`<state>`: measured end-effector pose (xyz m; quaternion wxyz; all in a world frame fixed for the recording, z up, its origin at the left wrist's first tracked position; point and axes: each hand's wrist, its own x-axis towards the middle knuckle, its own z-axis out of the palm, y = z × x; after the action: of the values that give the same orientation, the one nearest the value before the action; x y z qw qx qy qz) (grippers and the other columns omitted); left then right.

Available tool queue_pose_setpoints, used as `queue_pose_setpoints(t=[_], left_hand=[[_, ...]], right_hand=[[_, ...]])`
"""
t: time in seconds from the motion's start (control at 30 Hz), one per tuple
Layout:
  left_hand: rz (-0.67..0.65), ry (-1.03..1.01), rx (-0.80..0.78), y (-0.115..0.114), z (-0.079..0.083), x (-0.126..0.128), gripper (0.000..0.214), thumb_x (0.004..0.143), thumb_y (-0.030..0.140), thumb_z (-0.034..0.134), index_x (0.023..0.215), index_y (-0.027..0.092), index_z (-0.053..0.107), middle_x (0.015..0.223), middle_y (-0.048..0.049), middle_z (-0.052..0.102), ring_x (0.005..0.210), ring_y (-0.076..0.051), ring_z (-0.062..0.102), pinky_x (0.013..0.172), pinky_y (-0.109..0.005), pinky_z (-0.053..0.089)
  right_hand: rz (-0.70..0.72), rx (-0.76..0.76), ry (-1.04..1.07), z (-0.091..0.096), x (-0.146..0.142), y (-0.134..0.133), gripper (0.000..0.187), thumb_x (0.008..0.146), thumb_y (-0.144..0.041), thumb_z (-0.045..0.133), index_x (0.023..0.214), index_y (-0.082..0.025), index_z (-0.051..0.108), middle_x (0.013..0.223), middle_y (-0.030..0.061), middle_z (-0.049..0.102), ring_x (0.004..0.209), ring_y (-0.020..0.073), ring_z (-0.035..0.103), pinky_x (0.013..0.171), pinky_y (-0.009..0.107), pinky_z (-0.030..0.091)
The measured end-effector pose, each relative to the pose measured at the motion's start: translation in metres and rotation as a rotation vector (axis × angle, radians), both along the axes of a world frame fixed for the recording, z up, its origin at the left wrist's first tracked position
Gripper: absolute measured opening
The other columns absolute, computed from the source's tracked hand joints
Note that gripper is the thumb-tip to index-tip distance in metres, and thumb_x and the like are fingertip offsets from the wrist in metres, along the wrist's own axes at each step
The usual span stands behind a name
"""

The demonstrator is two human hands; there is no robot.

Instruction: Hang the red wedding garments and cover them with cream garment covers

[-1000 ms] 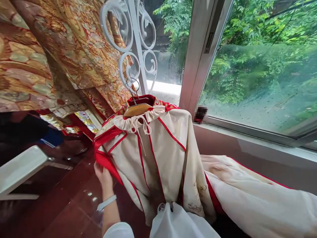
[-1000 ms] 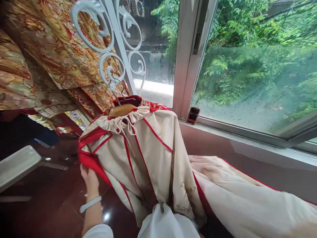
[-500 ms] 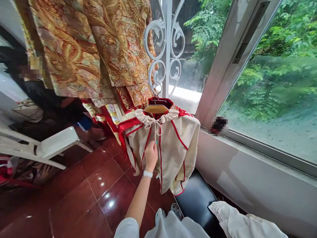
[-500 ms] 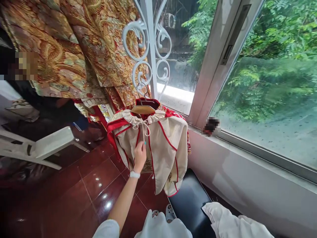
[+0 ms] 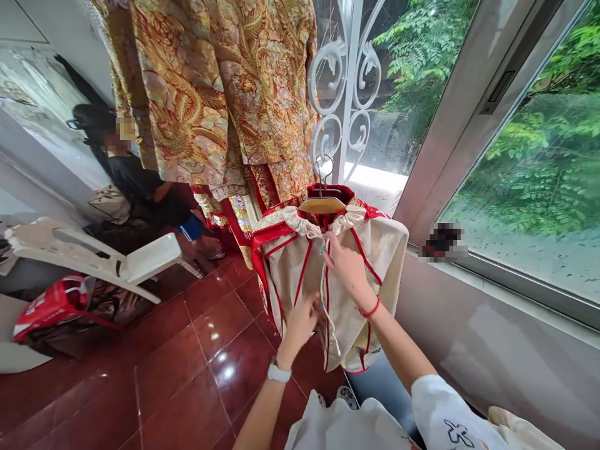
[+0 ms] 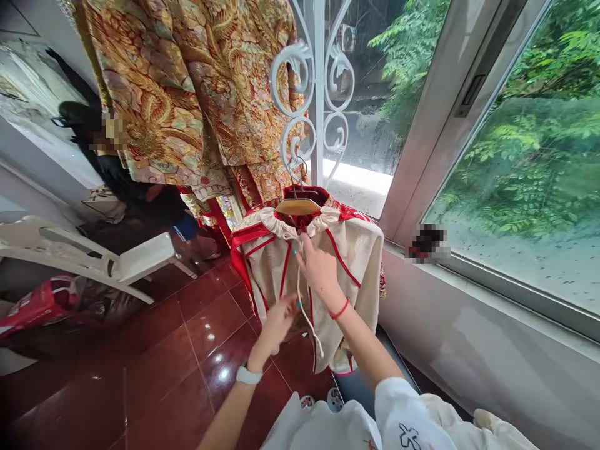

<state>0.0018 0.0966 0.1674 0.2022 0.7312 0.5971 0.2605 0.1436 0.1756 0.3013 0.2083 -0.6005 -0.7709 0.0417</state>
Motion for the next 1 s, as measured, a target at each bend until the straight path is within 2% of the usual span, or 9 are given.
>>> queue_pose_setpoints(t=[0.13, 0.23, 0.33, 0.47, 0.57, 0.67, 0.77, 0.87, 1.0], left_hand=[[-0.012, -0.009, 0.483, 0.047, 0.110, -0.013, 0.044, 0.099, 0.021, 0.041, 0.142, 0.021, 0.049, 0.137, -0.0131, 0.057, 0.125, -0.023, 0.056, 0.105, -0.039, 0.047], [-0.157, 0.293, 0.504, 0.077, 0.152, -0.007, 0.042, 0.092, 0.017, 0.050, 0.133, 0.020, 0.058, 0.143, -0.0127, 0.055, 0.131, -0.029, 0.051, 0.110, -0.047, 0.041], [-0.252, 0.434, 0.470, 0.081, 0.151, -0.008, 0.026, 0.087, 0.016, 0.055, 0.110, 0.020, 0.068, 0.140, -0.0113, 0.059, 0.126, -0.031, 0.053, 0.107, -0.050, 0.040], [-0.422, 0.440, 0.306, 0.018, 0.105, -0.037, 0.013, 0.084, 0.019, 0.059, 0.090, 0.023, 0.070, 0.123, -0.0065, 0.069, 0.115, -0.029, 0.058, 0.108, -0.049, 0.039], [-0.444, 0.494, -0.126, -0.046, 0.068, -0.069, 0.012, 0.077, 0.015, 0.062, 0.078, 0.023, 0.071, 0.100, -0.0040, 0.074, 0.100, -0.027, 0.065, 0.097, -0.043, 0.047], [-0.401, 0.422, -0.453, -0.072, 0.069, -0.080, 0.047, 0.065, 0.007, 0.067, 0.106, 0.029, 0.073, 0.113, -0.0008, 0.075, 0.099, -0.025, 0.069, 0.087, -0.036, 0.053], [-0.377, 0.239, -0.074, -0.033, 0.119, -0.051, 0.050, 0.088, 0.011, 0.051, 0.132, 0.030, 0.062, 0.139, -0.0032, 0.063, 0.120, -0.022, 0.063, 0.103, -0.038, 0.048], [-0.237, 0.205, 0.434, 0.043, 0.169, -0.001, 0.035, 0.096, 0.021, 0.049, 0.127, 0.020, 0.063, 0.129, -0.0098, 0.066, 0.121, -0.026, 0.059, 0.107, -0.042, 0.044], [-0.059, 0.453, 0.510, 0.121, 0.176, 0.038, 0.024, 0.096, 0.032, 0.057, 0.109, 0.015, 0.068, 0.105, -0.0140, 0.072, 0.104, -0.030, 0.062, 0.096, -0.046, 0.043]], right_hand=[[-0.050, -0.032, -0.098, -0.007, 0.013, -0.026, 0.049, 0.103, -0.050, 0.039, 0.141, -0.022, 0.048, 0.070, 0.0081, 0.070, 0.063, 0.0255, 0.067, 0.059, 0.028, 0.040], [-0.127, -0.027, -0.061, -0.003, 0.026, -0.018, 0.046, 0.104, -0.049, 0.034, 0.134, -0.022, 0.056, 0.075, 0.0110, 0.071, 0.067, 0.0274, 0.068, 0.061, 0.032, 0.043], [-0.255, -0.035, -0.043, 0.013, 0.053, 0.015, 0.045, 0.104, -0.047, 0.032, 0.126, -0.023, 0.064, 0.086, 0.0138, 0.072, 0.076, 0.0288, 0.068, 0.067, 0.036, 0.046], [-0.535, 0.020, -0.062, 0.025, 0.128, 0.046, 0.041, 0.100, -0.042, 0.041, 0.122, -0.021, 0.068, 0.104, 0.0170, 0.070, 0.088, 0.0300, 0.067, 0.073, 0.039, 0.046], [-0.633, 0.100, -0.056, 0.018, 0.176, 0.030, 0.035, 0.093, -0.031, 0.048, 0.115, -0.017, 0.071, 0.105, 0.0180, 0.067, 0.089, 0.0281, 0.064, 0.074, 0.037, 0.046], [-0.472, 0.120, -0.001, 0.006, 0.170, -0.003, 0.030, 0.089, -0.033, 0.051, 0.094, -0.018, 0.076, 0.096, 0.0157, 0.065, 0.085, 0.0263, 0.062, 0.075, 0.037, 0.046], [-0.154, 0.075, 0.239, -0.004, 0.111, -0.012, 0.033, 0.091, -0.039, 0.048, 0.089, -0.019, 0.074, 0.083, 0.0085, 0.065, 0.073, 0.0210, 0.060, 0.068, 0.032, 0.045], [0.042, 0.013, 0.483, -0.015, 0.047, 0.012, 0.042, 0.095, -0.043, 0.042, 0.074, -0.018, 0.068, 0.063, 0.0033, 0.060, 0.061, 0.0178, 0.053, 0.060, 0.029, 0.044], [-0.101, 0.141, 0.721, -0.033, 0.014, 0.047, 0.040, 0.092, -0.043, 0.046, 0.070, -0.016, 0.066, 0.069, 0.0068, 0.066, 0.063, 0.0180, 0.056, 0.064, 0.032, 0.049]])
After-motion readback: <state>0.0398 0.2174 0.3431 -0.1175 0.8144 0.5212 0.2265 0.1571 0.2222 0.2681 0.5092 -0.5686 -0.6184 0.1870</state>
